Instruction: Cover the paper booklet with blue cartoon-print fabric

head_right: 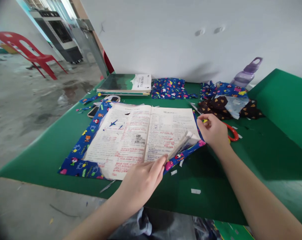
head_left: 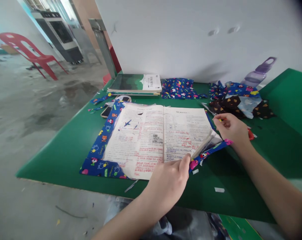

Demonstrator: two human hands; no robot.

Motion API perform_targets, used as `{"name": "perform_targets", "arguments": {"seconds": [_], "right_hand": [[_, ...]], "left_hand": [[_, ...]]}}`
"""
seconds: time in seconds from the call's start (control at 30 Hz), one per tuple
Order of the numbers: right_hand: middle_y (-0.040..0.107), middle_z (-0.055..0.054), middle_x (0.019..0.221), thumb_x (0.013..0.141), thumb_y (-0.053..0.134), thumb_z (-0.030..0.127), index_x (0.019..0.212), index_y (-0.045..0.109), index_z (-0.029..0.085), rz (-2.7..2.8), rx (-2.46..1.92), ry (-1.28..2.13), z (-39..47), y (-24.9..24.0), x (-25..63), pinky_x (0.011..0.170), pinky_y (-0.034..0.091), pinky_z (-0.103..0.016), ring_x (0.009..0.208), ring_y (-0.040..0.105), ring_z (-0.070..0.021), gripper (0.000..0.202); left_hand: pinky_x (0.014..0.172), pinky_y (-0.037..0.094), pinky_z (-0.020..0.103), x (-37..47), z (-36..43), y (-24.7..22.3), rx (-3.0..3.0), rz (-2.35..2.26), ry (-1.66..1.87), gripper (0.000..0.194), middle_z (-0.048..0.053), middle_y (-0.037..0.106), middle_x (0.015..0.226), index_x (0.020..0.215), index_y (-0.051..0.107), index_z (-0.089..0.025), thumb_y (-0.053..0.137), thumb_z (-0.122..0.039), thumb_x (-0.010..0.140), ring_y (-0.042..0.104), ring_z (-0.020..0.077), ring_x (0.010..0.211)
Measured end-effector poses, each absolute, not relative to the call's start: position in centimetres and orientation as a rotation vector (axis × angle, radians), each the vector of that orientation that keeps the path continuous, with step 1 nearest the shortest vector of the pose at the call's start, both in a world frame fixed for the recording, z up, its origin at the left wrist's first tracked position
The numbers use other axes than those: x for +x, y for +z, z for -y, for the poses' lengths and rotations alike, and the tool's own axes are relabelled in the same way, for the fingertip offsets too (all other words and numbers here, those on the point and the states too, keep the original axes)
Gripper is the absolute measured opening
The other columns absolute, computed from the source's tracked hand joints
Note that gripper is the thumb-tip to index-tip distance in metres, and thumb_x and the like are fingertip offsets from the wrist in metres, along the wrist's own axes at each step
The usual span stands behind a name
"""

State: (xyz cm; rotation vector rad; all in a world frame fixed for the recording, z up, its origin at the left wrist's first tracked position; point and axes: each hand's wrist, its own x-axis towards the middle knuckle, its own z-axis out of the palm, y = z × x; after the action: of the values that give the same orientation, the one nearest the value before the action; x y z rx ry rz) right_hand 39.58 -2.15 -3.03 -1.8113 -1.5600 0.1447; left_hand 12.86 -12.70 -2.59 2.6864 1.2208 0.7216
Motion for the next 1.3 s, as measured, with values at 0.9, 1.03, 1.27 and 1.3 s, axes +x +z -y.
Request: {"name": "perform_targets", "arguments": {"seconds": [0.9,1.03,1.27,1.3], "right_hand": [[0.069,-0.003,0.068,0.080,0.053,0.036,0.078,0.060,0.022,1.627,-1.838,0.223,2.6,-2.2,39.4,0.068,0.045,-0.031,0.067,0.065,-0.0199,0.016],[0.069,-0.003,0.067,0.080,0.052,0.036,0.078,0.060,0.021,1.632,-1.837,0.226,2.5,-2.4,39.3,0.068,0.045,-0.032,0.065,0.066,-0.0202,0.018],[0.069,0.000,0.066,0.079,0.053,0.036,0.078,0.061,0.023,1.635,-1.840,0.232,2.3,-2.9,39.5,0.066,0.045,-0.030,0.064,0.065,-0.0181,0.016],[0.068,0.000,0.066,0.079,0.053,0.037,0.078,0.061,0.023,1.632,-1.837,0.235,2.3,-2.9,39.6,0.066,0.045,-0.030,0.065,0.065,-0.0180,0.016]], "left_hand": [[0.041,0.021,0.029,13.5,13.4,-1.1,2.830,-1.179,0.462,0.063,-0.002,0.055,0.073,0.145,0.018,-0.032,0.043,-0.011,0.090,0.052,0.0122,0.051],[0.041,0.021,0.029,13.6,13.4,-1.4,2.851,-1.197,0.472,0.069,-0.003,0.053,0.068,0.146,0.015,-0.030,0.044,-0.008,0.087,0.051,0.0118,0.049],[0.042,0.025,0.028,13.6,13.3,-0.9,2.834,-1.205,0.393,0.055,-0.003,0.057,0.070,0.138,0.031,-0.028,0.042,-0.010,0.087,0.053,0.0131,0.051],[0.042,0.026,0.028,13.6,13.2,-0.8,2.823,-1.212,0.386,0.052,-0.003,0.057,0.070,0.136,0.033,-0.027,0.042,-0.010,0.087,0.053,0.0133,0.052]]}}
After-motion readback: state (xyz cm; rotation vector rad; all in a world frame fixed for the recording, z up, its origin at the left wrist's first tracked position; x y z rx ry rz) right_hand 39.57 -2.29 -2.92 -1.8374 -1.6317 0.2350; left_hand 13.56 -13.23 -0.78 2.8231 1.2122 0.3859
